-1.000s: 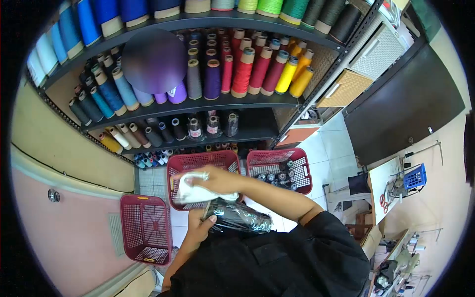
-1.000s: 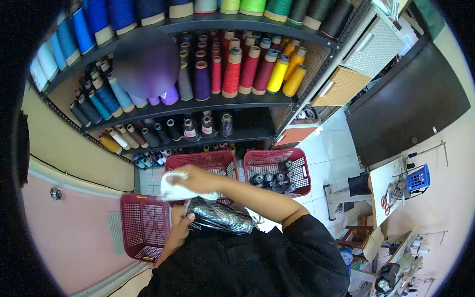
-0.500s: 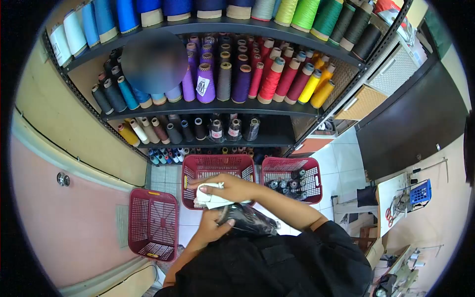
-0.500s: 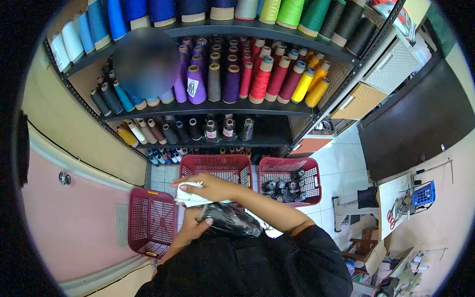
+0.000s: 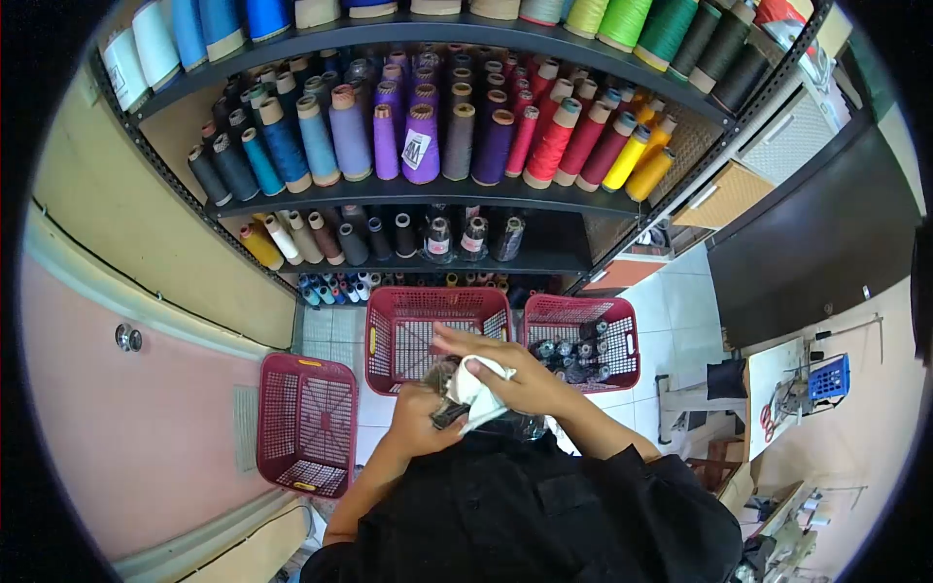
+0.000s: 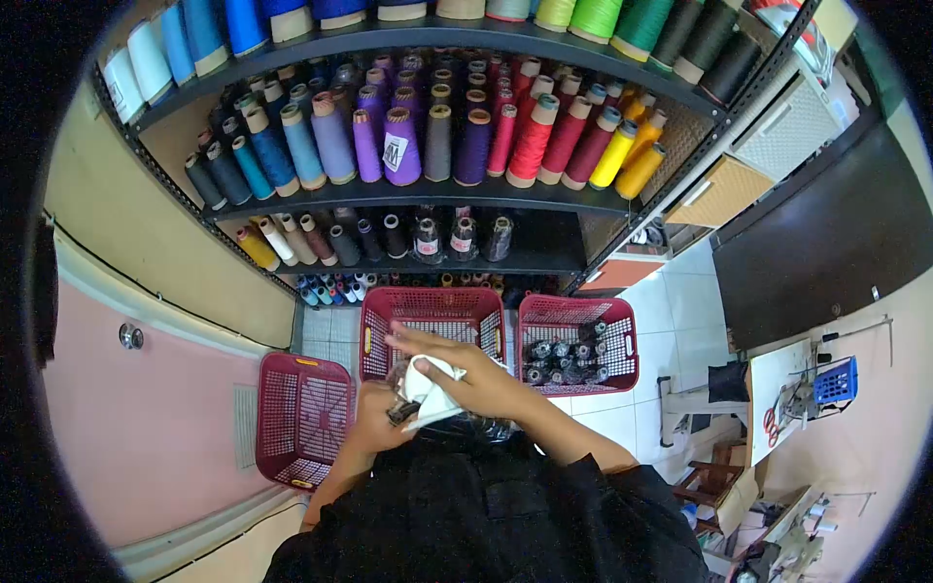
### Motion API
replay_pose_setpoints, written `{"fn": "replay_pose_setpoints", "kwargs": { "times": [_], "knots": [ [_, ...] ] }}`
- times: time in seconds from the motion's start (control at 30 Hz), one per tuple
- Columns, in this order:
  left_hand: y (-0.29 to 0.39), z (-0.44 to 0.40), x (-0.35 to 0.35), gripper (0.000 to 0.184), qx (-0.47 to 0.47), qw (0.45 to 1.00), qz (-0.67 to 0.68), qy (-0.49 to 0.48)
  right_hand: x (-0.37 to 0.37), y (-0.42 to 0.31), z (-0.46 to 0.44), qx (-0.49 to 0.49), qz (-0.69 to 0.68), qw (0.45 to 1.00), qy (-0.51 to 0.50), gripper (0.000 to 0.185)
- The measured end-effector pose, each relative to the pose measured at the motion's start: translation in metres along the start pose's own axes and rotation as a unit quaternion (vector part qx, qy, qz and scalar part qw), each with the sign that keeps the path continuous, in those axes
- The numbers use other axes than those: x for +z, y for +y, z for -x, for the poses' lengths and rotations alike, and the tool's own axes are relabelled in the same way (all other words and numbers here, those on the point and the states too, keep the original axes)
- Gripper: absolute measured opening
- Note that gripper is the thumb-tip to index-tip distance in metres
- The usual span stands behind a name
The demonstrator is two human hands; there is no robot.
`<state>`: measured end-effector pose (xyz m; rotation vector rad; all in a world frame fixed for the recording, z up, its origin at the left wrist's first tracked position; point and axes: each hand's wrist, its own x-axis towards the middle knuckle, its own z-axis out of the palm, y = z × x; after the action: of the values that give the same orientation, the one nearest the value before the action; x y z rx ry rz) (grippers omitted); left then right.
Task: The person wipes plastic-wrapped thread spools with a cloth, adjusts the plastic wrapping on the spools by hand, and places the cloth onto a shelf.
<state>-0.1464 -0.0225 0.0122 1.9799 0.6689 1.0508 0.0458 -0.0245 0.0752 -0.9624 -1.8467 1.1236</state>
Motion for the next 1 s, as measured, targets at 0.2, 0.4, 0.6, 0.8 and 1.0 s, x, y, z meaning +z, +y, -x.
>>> {"fn": "replay_pose_setpoints", "kwargs": {
  "times": [0.2, 0.4, 0.6, 0.8, 1.0],
  "knots": [
    [0.016, -0.001, 0.027, 0.029, 0.015, 0.998, -0.014, -0.061, 0.002, 0.021, -0.013, 0.121, -0.047, 0.991, -0.024, 0.038],
    [0.004, -0.002, 0.037, 0.016, -0.103, 0.988, 0.09, -0.077, -0.044, 0.018, -0.024, 0.148, -0.347, 0.924, 0.06, 0.042],
    [0.025, -0.017, 0.036, 0.031, 0.041, 0.988, -0.08, -0.123, -0.032, 0.048, 0.045, 0.358, -0.253, 0.893, -0.1, 0.054],
    [0.026, -0.058, 0.066, 0.032, 0.1, 0.965, -0.08, -0.228, -0.042, 0.147, 0.128, 0.393, -0.265, 0.867, -0.154, 0.04],
    [-0.007, -0.115, 0.109, 0.034, 0.091, 0.989, -0.105, -0.049, -0.107, 0.169, 0.17, 0.318, -0.196, 0.924, -0.079, 0.042]
  ]
}}
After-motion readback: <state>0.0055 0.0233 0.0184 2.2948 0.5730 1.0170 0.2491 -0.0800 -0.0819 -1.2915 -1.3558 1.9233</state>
